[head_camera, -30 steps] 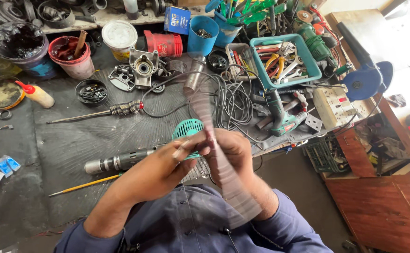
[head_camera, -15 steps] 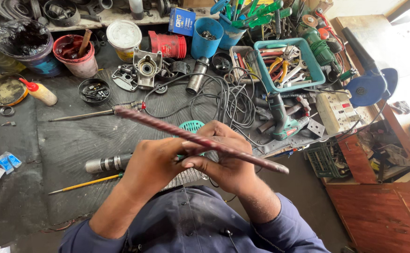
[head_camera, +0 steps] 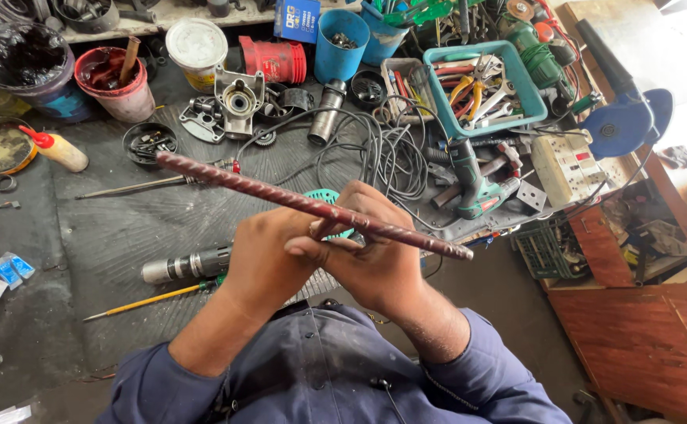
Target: The person uses a metal file to smooth the surface of a teal motor housing, then removes the housing to reveal the internal rotor and stator. They place the housing aside and use a screwdriver to pry open the stator assembly, separating it into two halves.
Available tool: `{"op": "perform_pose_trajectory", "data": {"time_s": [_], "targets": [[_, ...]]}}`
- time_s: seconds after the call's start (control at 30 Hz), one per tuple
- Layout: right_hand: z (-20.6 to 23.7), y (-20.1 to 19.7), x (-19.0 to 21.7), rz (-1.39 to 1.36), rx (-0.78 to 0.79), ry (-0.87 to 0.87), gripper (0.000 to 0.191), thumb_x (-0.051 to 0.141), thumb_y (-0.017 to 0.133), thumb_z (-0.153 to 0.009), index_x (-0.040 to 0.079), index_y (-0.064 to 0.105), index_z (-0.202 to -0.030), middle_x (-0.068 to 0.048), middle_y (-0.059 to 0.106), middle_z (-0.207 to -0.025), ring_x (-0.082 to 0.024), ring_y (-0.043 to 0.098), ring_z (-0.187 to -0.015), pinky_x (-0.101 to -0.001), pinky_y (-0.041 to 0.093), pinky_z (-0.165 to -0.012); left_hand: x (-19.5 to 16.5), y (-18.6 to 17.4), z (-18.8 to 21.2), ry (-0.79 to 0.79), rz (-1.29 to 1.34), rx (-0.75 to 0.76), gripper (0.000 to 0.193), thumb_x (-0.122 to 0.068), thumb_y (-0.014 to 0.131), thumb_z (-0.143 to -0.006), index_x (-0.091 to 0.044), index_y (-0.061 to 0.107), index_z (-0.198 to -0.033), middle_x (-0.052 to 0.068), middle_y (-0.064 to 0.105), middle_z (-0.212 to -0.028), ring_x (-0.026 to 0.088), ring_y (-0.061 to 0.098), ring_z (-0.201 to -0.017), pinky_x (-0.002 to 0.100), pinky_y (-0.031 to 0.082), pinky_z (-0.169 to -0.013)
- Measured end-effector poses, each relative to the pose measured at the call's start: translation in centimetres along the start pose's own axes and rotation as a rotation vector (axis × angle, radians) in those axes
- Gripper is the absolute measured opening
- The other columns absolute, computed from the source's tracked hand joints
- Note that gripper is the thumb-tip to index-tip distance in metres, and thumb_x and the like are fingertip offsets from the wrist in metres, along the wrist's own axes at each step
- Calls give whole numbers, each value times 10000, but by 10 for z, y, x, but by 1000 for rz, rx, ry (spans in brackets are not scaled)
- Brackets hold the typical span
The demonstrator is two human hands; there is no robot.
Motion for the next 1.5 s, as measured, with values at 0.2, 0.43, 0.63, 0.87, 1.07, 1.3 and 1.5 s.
{"op": "perform_pose_trajectory", "data": {"time_s": [0.2, 0.43, 0.63, 0.87, 1.07, 1.3, 1.5], "targets": [[3, -1, 1, -57, 47, 22, 213, 106, 892, -827, 71, 712, -937, -37, 716, -913, -170, 711, -829, -293, 564, -744, -7, -19, -3, 70, 457, 200, 360, -173, 730, -814, -81, 604, -1139, 130, 686, -966, 340, 705, -899, 392, 563, -745], [-1, 5, -7, -360, 255, 113, 206, -8, 660, -1003, 49, 713, -1194, -66, 769, -1118, -178, 770, -1027, -300, 629, -912, 13, -4, 18, -90, 422, 392, 310, -123, 599, -1006, -82, 600, -1313, 183, 718, -1083, 359, 689, -980, 400, 550, -809], [-2, 5, 2, -147, 176, -64, 379, 16, 812, -782, -46, 685, -1134, -153, 736, -1124, -300, 634, -1194, -431, 488, -1052, 22, -1, 23, -23, 167, 272, 436, -165, 650, -943, -129, 573, -1371, 58, 761, -976, 339, 724, -824, 417, 561, -675], [6, 14, -15, -176, 204, 26, 224, 47, 861, -839, -6, 762, -1032, -63, 701, -1007, -171, 697, -994, -305, 576, -869, 12, -17, 10, 4, -103, 21, 143, -185, 741, -814, -194, 667, -937, 11, 712, -841, 281, 727, -790, 416, 550, -645], [16, 17, -38, -276, 240, 284, 237, 36, 719, -976, 23, 672, -1208, -56, 735, -1082, -138, 713, -1006, -290, 594, -897, -1, -23, 5, 194, 405, 121, 392, -172, 723, -884, -7, 593, -1216, 131, 672, -1050, 342, 690, -951, 387, 567, -784], [12, 19, -5, -529, 318, 153, 234, 2, 639, -978, 5, 568, -1201, -115, 667, -1187, -234, 582, -1228, -373, 442, -1097, 22, -11, 17, -110, 588, 281, 330, -85, 638, -906, -59, 684, -1232, 101, 785, -938, 229, 787, -876, 328, 599, -741], [0, 9, 5, -360, 171, -112, 219, 24, 829, -940, 53, 655, -1071, -63, 685, -1064, -181, 665, -1010, -304, 555, -907, 24, -13, 19, -120, 200, 53, 272, -205, 858, -768, -60, 692, -927, 109, 668, -772, 317, 687, -696, 371, 524, -606]]}}
Point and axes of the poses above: each hand's wrist, its own z-axis away from the middle knuckle, its own y-axis out of the palm, x = y × z, the point moved 7 cm from there along -z, towards the middle knuckle
